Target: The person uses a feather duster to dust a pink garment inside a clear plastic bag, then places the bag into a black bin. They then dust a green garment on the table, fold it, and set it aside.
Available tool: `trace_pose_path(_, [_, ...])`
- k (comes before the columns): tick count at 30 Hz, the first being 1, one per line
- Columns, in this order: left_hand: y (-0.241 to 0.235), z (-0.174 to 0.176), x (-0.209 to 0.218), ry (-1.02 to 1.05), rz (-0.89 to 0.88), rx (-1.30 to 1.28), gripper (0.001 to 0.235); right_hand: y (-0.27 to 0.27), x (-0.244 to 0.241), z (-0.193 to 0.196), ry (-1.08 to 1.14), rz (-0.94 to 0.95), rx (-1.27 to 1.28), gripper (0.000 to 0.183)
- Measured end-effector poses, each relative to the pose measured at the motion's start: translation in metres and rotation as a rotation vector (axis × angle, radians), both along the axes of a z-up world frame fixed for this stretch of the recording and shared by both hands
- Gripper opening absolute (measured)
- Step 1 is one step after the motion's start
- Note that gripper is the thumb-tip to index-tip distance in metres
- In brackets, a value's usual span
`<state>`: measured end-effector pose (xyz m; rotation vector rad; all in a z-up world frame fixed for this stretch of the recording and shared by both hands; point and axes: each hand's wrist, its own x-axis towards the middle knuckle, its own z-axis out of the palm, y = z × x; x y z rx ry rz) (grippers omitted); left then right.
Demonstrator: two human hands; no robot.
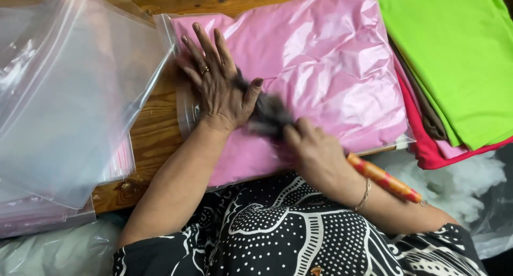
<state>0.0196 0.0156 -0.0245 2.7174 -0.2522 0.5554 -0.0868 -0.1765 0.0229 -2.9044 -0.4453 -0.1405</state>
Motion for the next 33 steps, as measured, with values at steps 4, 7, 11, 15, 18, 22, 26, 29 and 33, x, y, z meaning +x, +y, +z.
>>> trace_pose_path(4, [0.002, 0.011, -0.001, 0.034, -0.005, 0.02, 0.098, -0.034, 0.02, -0.01, 0.012, 0.031, -0.057, 0.019])
trace_pose_path(7, [0.002, 0.016, 0.001, 0.232, 0.033, 0.128, 0.1, -0.1, 0.061, -0.015, -0.078, -0.253, -0.116, 0.012])
trace_pose_path(11, [-0.003, 0.018, 0.0, 0.232, 0.012, 0.09, 0.103, -0.121, 0.075, -0.012, -0.104, -0.449, -0.186, 0.018])
trace_pose_path(15, [-0.001, 0.019, -0.001, 0.22, 0.001, 0.075, 0.106, -0.034, 0.011, 0.01, -0.024, -0.231, -0.061, 0.008])
trace_pose_path(18, [0.001, 0.018, 0.0, 0.203, 0.034, 0.113, 0.111, -0.039, 0.004, 0.004, 0.161, 0.087, -0.042, 0.032])
trace_pose_path(22, [0.001, 0.003, 0.002, 0.169, 0.02, 0.078, 0.103, -0.121, 0.06, -0.013, -0.078, -0.311, -0.12, 0.013])
trace_pose_path(26, [0.0, -0.009, 0.004, -0.016, -0.042, -0.022, 0.102, -0.109, 0.066, 0.002, -0.214, -0.437, -0.16, 0.014])
trace_pose_path(29, [0.001, -0.003, 0.002, 0.026, -0.05, 0.029, 0.104, -0.029, 0.026, -0.007, -0.128, -0.11, -0.02, 0.017])
trace_pose_path(33, [0.003, -0.01, 0.006, -0.199, -0.082, -0.126, 0.093, 0.004, 0.011, 0.004, 0.134, 0.218, -0.093, 0.034])
